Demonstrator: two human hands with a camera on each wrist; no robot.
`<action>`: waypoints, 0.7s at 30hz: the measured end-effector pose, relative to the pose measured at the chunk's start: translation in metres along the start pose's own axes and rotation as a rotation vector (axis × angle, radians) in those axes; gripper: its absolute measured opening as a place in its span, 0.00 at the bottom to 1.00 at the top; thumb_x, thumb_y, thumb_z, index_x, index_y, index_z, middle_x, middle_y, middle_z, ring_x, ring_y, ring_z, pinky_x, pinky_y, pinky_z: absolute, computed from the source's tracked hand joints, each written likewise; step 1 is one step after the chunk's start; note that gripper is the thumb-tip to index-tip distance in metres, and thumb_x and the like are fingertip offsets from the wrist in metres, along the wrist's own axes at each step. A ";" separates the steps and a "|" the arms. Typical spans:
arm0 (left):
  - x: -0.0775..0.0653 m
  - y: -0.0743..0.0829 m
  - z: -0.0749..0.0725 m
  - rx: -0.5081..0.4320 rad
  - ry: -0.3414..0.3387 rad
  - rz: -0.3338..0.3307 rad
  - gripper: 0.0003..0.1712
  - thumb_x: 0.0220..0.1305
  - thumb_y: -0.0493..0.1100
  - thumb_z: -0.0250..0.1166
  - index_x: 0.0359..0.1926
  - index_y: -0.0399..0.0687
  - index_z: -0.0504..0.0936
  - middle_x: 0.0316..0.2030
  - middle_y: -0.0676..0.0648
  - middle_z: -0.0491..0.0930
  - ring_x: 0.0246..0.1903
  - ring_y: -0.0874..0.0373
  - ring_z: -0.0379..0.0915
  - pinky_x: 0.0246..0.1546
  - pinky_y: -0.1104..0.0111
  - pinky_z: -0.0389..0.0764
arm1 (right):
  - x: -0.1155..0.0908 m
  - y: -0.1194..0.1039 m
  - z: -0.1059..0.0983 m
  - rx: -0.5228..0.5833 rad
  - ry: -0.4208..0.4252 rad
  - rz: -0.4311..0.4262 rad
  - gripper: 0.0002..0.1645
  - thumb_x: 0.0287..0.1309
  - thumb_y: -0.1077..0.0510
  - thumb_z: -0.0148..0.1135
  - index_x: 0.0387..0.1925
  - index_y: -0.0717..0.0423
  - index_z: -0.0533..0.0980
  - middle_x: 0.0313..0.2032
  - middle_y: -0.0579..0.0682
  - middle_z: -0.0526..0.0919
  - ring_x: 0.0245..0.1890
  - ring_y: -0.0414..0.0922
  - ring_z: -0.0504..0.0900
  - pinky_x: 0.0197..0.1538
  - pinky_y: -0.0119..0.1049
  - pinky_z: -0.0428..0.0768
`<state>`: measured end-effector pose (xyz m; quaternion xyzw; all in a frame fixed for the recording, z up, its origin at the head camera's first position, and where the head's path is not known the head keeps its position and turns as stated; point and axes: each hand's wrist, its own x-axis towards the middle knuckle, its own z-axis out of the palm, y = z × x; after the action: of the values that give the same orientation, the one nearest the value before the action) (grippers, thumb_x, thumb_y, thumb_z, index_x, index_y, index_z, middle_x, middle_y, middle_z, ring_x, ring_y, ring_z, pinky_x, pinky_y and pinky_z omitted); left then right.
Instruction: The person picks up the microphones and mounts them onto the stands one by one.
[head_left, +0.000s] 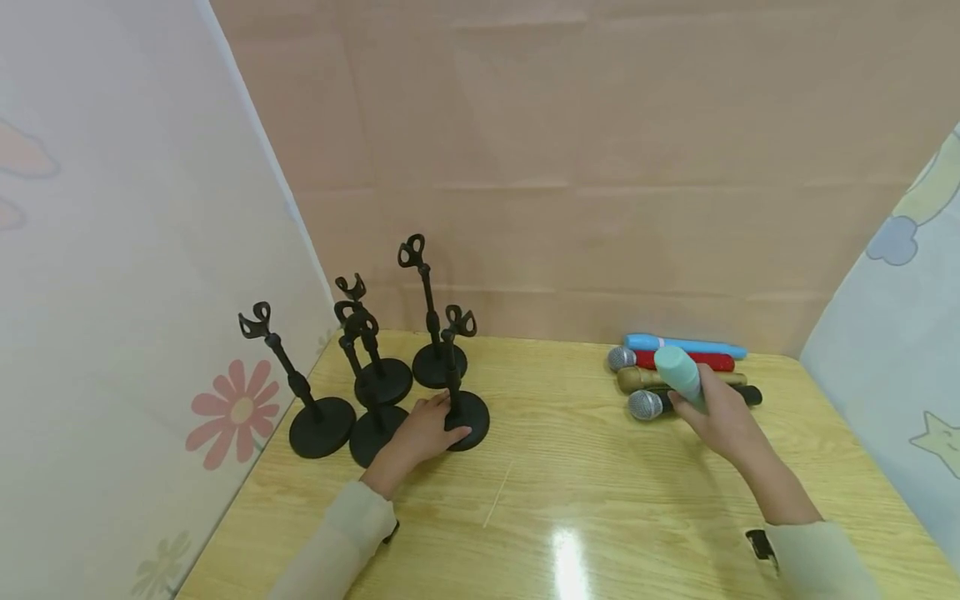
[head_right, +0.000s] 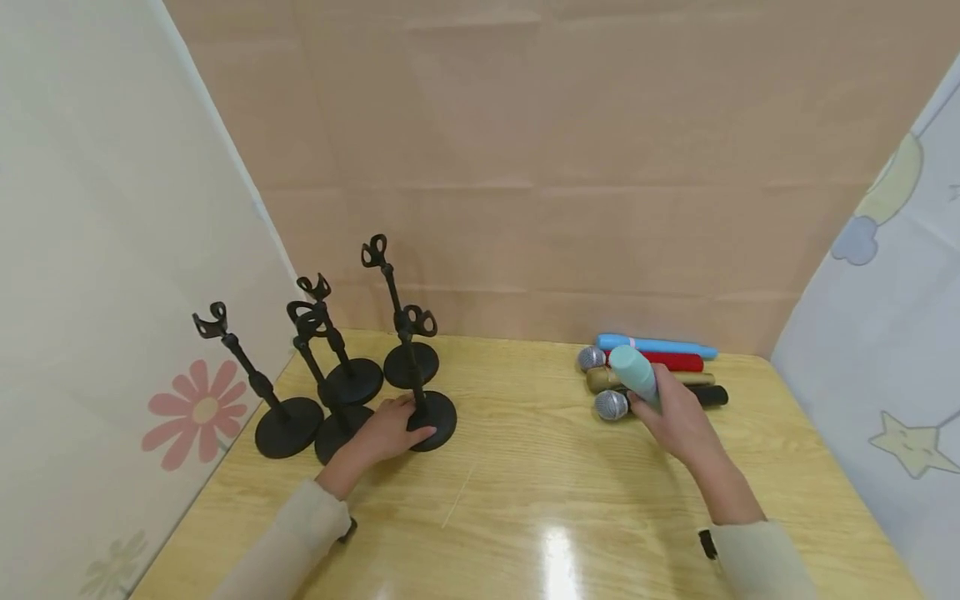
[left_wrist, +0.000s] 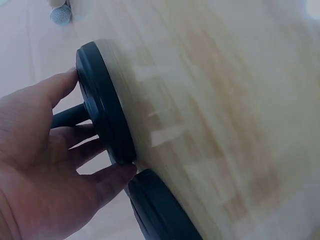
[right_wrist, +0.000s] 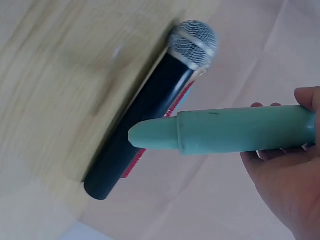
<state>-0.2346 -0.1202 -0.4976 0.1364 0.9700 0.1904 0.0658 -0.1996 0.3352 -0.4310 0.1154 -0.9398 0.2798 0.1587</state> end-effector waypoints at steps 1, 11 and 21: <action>-0.001 0.001 0.000 0.007 -0.008 0.004 0.42 0.70 0.62 0.62 0.71 0.37 0.70 0.74 0.40 0.63 0.67 0.37 0.63 0.64 0.47 0.72 | 0.000 -0.003 -0.001 0.009 0.012 0.005 0.25 0.64 0.63 0.66 0.55 0.71 0.66 0.47 0.72 0.78 0.46 0.71 0.78 0.44 0.71 0.75; -0.011 0.014 0.004 0.031 -0.020 0.060 0.41 0.68 0.64 0.63 0.70 0.41 0.73 0.70 0.39 0.65 0.64 0.39 0.63 0.56 0.47 0.78 | 0.001 -0.032 -0.005 0.070 0.024 0.010 0.26 0.66 0.57 0.67 0.57 0.68 0.67 0.49 0.69 0.78 0.47 0.70 0.78 0.44 0.68 0.75; -0.019 0.028 0.008 0.096 -0.063 0.085 0.41 0.67 0.66 0.63 0.71 0.44 0.73 0.72 0.42 0.65 0.64 0.41 0.64 0.54 0.50 0.79 | 0.003 -0.050 -0.006 0.097 0.051 -0.020 0.27 0.65 0.60 0.67 0.58 0.66 0.68 0.50 0.69 0.79 0.50 0.70 0.78 0.47 0.70 0.74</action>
<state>-0.2087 -0.0979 -0.4924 0.1866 0.9687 0.1419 0.0818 -0.1855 0.2976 -0.4012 0.1252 -0.9196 0.3262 0.1796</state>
